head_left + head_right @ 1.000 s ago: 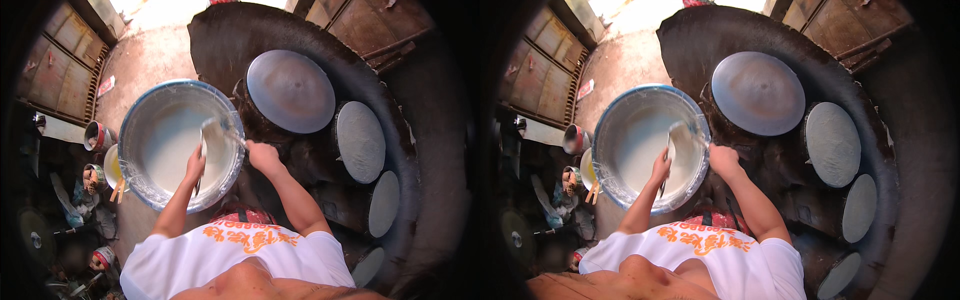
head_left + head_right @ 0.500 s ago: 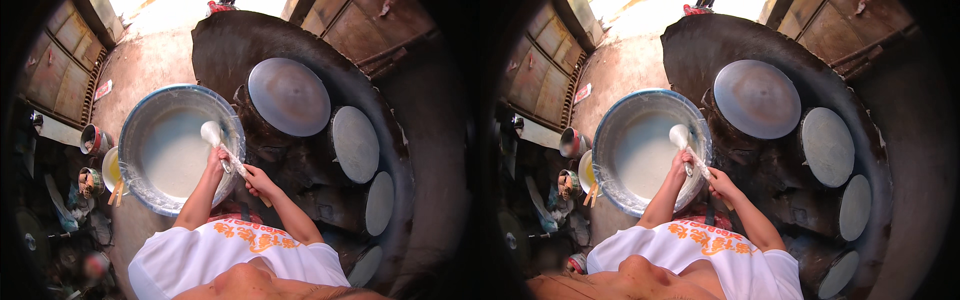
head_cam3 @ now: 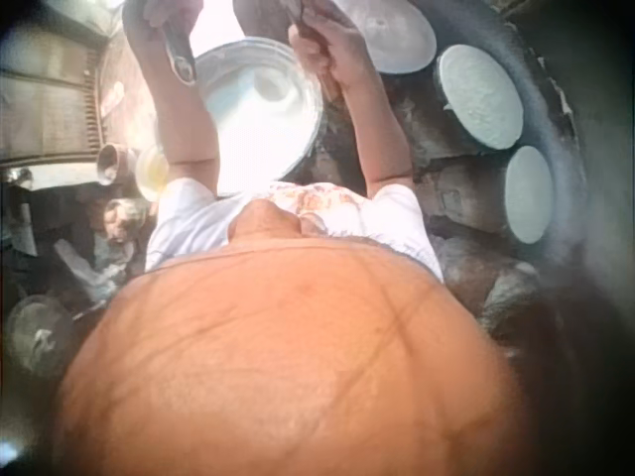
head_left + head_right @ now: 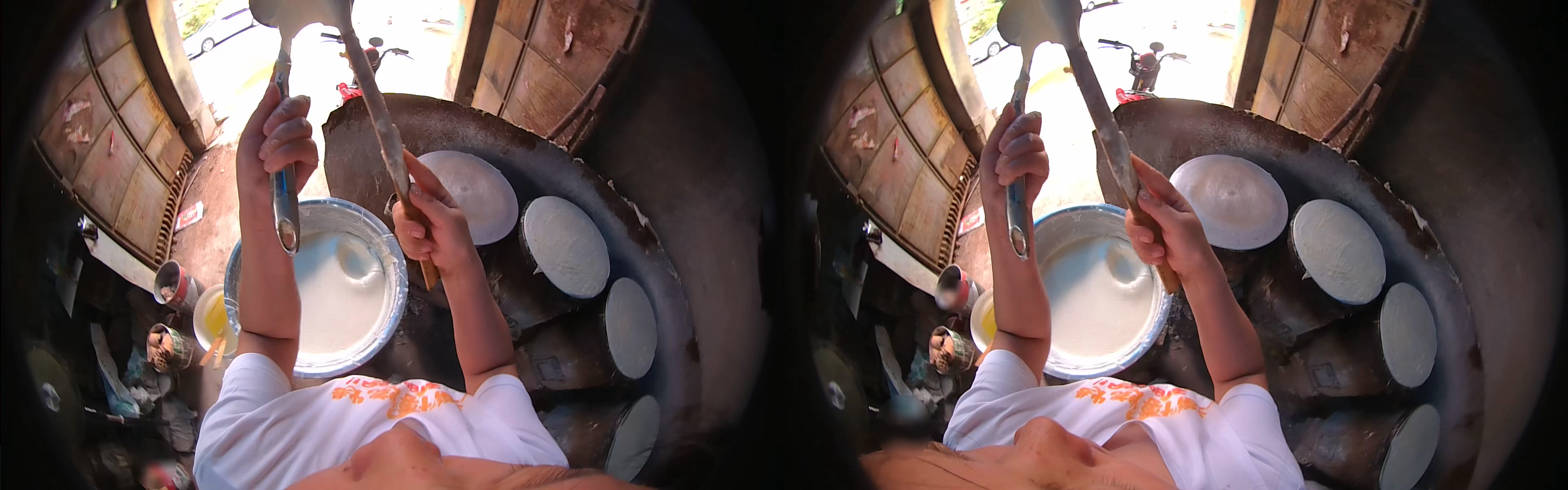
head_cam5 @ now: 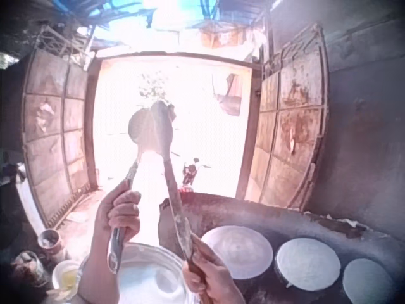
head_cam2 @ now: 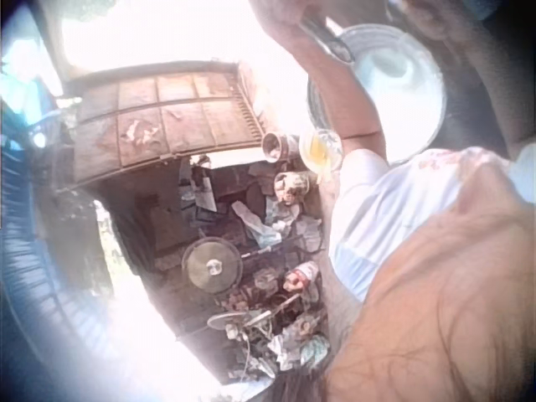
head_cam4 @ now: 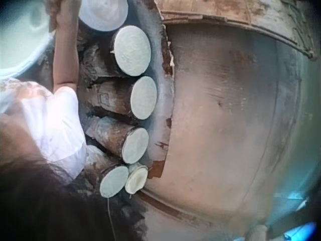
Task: The person prepares thin flatbreads on a series of heated drums. They spread batter using a ladle, flip the cooked breads using a thin stick, and stack them to the side.
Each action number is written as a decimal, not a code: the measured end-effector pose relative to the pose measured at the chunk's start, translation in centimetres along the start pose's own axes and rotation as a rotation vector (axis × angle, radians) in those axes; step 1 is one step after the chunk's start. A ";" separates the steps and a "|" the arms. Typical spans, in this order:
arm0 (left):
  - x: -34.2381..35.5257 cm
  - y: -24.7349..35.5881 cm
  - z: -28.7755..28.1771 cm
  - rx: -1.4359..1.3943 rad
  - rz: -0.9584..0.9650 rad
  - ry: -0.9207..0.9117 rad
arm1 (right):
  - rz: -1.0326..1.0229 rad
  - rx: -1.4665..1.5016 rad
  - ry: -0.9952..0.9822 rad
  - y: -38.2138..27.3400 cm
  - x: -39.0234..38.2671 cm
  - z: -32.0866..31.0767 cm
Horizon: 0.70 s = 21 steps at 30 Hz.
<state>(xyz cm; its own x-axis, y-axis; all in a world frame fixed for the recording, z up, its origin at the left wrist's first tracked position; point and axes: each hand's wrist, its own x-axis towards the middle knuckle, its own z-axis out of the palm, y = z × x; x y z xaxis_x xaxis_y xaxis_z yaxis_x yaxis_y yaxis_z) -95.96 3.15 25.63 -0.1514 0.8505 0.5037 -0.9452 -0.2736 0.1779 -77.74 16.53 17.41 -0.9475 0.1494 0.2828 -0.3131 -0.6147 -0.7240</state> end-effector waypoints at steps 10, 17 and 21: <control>-11.1 0.8 -12.6 -0.606 -0.318 0.641 | 0.411 0.095 0.427 10.1 -9.8 -6.1; -8.7 -3.0 -17.1 -0.783 -0.326 0.754 | 0.336 0.074 0.623 10.7 -12.8 -5.7; -3.0 -8.4 -18.4 -0.453 -0.452 0.373 | 0.023 -0.346 0.741 2.8 -12.9 -7.2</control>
<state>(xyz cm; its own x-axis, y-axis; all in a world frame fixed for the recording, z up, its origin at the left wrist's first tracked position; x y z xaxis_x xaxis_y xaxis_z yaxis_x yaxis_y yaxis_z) -92.82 11.13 7.09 0.2690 0.9544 0.1292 -0.9530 0.2832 -0.1074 -66.92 18.43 7.21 -0.7133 0.6874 -0.1365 -0.1806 -0.3685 -0.9119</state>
